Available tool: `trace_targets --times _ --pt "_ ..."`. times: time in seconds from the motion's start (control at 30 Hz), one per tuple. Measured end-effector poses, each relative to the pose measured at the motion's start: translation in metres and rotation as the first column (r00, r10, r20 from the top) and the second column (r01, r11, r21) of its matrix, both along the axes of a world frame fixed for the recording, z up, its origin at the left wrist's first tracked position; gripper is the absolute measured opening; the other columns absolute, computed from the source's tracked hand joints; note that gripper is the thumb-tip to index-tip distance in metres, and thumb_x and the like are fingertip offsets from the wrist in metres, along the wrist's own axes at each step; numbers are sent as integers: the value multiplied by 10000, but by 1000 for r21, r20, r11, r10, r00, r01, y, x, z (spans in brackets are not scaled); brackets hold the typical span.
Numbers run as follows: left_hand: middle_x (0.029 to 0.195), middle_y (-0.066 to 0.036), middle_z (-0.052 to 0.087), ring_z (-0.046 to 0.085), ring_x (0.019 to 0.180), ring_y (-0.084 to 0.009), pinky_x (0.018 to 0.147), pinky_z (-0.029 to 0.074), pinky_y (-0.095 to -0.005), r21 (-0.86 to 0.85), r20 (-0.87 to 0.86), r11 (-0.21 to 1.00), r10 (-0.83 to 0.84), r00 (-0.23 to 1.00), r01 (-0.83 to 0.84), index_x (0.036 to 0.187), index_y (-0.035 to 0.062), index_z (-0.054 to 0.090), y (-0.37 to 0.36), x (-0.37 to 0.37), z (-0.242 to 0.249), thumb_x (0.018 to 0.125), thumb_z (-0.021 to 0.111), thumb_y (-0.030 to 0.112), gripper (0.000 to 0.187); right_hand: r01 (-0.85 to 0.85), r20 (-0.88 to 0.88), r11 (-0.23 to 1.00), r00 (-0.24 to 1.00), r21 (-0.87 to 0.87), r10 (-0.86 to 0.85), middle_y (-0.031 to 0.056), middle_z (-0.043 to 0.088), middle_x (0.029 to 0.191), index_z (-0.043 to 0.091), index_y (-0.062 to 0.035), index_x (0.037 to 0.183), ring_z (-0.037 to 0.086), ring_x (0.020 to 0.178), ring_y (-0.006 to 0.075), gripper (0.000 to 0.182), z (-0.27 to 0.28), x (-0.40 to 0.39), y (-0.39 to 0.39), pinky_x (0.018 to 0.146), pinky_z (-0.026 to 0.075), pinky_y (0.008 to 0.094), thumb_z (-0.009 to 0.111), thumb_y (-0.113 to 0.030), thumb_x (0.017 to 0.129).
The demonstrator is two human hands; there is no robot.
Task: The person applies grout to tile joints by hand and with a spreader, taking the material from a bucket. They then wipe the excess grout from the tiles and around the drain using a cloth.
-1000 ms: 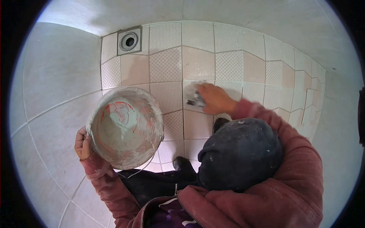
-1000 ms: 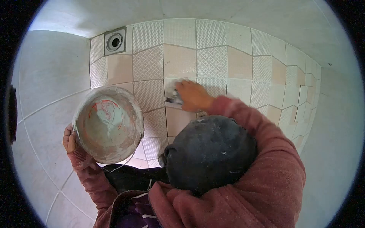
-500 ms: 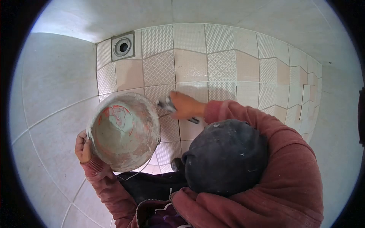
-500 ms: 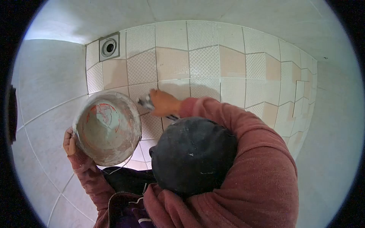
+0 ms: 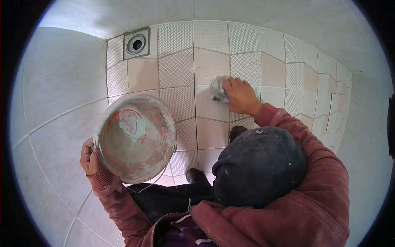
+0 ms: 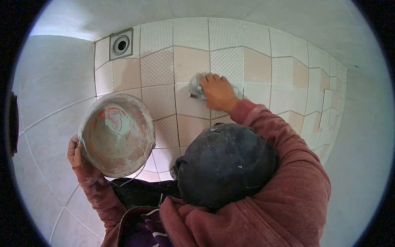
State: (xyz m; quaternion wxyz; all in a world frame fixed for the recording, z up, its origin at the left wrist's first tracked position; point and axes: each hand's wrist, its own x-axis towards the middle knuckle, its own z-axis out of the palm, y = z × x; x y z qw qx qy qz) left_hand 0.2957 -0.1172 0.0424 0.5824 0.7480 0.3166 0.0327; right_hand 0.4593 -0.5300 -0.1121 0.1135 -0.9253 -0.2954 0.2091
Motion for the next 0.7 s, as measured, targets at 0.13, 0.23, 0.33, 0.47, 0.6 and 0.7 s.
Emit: trace_targets --times 0.13,0.23,0.33,0.47,0.6,0.7 --pt "971 -112 602 580 852 -189 768 478 -303 -4 7 1000 15 1000 -15 1048 -52 530 4 1 -2 814 413 102 304 105 -158 975 985 194 -75 200 523 1073 417 31 1185 524 997 365 628 -4 -23 -32 814 456 449 657 -109 621" --pt "976 -111 600 578 861 -187 779 475 -303 -46 3 998 39 999 -39 1062 -54 527 3 -2 0 817 414 98 310 418 -143 890 907 183 -397 225 514 1073 392 35 1201 512 1003 389 636 -9 -31 -53 820 457 458 655 -121 643" --pt "973 -109 601 577 860 -183 785 473 -303 27 8 999 -47 999 47 1065 -52 527 16 -6 -6 822 414 98 307 554 -123 828 830 83 -543 251 507 1058 383 54 1181 516 980 402 619 -18 -36 -38 819 459 457 647 -122 649" --pt "839 -31 574 521 744 -103 720 433 -224 -32 60 999 28 998 -27 1008 -58 564 -3 4 0 805 450 39 252 394 -259 871 910 294 -324 254 526 1017 412 83 1127 535 957 393 571 -32 -37 36 835 449 458 640 -113 641" --pt "961 -104 603 576 848 -179 775 473 -293 -22 41 1000 -7 999 8 1044 -48 530 -1 0 -5 829 409 106 291 92 -578 924 802 371 152 227 534 1031 436 36 1153 541 953 376 560 -27 -44 70 837 443 460 634 -125 655" --pt "945 -103 606 575 828 -174 755 475 -288 10 30 1000 27 999 -27 1022 -41 534 7 -8 -5 836 405 114 274 49 -353 860 923 508 156 183 538 1065 461 -40 1191 537 974 354 577 -27 -28 44 812 447 444 660 -138 659"
